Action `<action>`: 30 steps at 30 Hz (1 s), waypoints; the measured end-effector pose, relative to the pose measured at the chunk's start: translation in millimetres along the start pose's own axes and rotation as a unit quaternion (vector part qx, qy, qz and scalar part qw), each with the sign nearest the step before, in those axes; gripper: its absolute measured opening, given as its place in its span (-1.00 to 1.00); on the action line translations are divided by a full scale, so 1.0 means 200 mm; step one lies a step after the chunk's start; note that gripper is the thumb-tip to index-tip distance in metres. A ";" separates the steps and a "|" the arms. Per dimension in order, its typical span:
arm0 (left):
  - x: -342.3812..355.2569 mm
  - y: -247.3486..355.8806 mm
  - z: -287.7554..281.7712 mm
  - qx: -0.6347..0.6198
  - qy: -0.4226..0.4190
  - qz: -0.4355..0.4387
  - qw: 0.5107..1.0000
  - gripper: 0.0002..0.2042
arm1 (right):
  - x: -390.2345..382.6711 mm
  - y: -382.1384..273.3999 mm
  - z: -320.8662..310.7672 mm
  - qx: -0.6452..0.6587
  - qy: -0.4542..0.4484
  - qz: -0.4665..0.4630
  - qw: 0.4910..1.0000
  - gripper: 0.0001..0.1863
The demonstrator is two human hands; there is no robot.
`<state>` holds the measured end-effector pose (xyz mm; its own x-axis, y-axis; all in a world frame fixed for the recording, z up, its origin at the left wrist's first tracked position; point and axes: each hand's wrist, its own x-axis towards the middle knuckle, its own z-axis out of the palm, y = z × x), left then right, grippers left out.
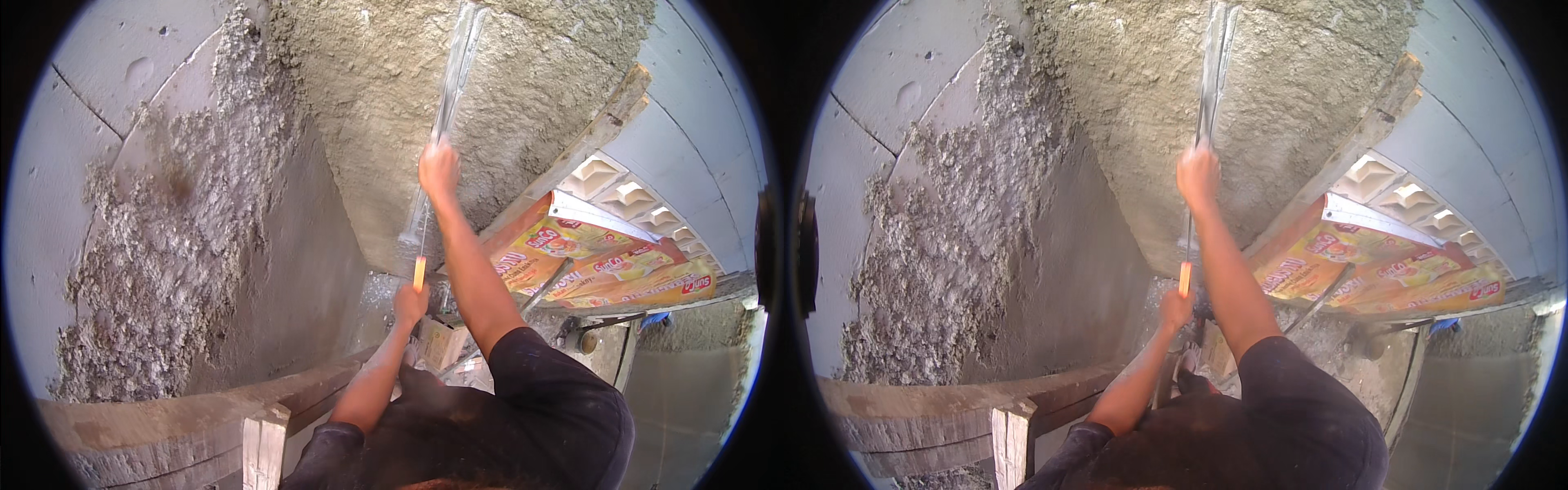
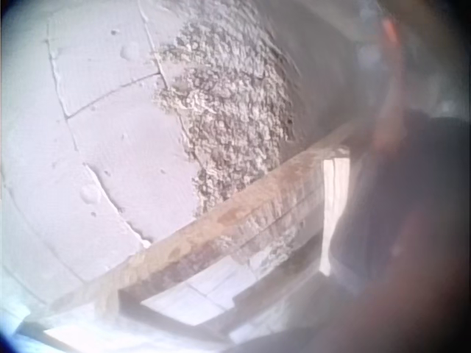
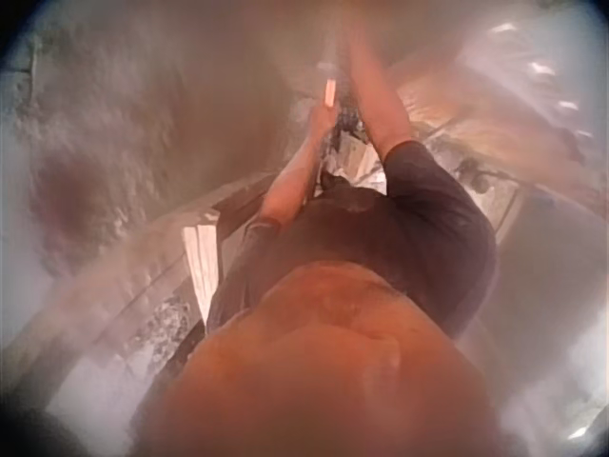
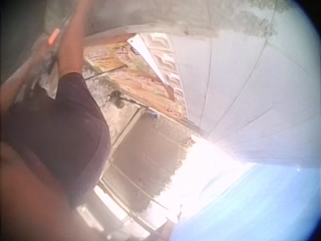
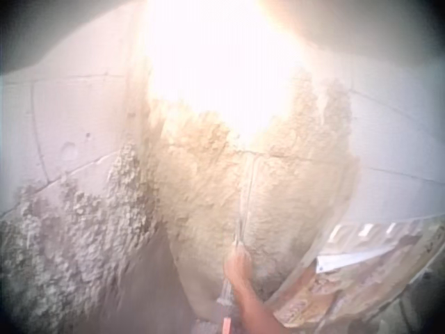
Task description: The person smooths wet plaster onto a wall using a long metal leveling tool, repeatedly sliding it vertically and horizontally over the surface while standing on a wooden scaffold.
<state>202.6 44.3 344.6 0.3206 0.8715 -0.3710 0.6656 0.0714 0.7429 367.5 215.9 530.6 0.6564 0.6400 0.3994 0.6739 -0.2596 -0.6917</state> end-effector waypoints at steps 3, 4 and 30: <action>-0.19 -0.20 0.14 0.057 -0.013 -0.026 0.998 -0.57 | -0.30 0.39 0.15 -0.055 -0.041 0.042 0.997 -0.69; -0.25 -0.26 0.14 0.058 -0.041 -0.047 0.996 -0.58 | -0.38 0.42 0.15 -0.040 -0.053 0.050 0.997 -0.69; -0.06 0.11 -0.19 0.070 0.132 0.063 0.987 -0.63 | -0.01 -0.27 -0.24 0.087 0.021 0.002 0.996 -0.68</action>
<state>187.0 53.5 386.9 0.2321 0.9665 -0.1094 0.7247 -0.0968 0.6822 346.3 194.2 596.3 0.6754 0.6075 0.4180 0.6039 -0.1303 -0.7863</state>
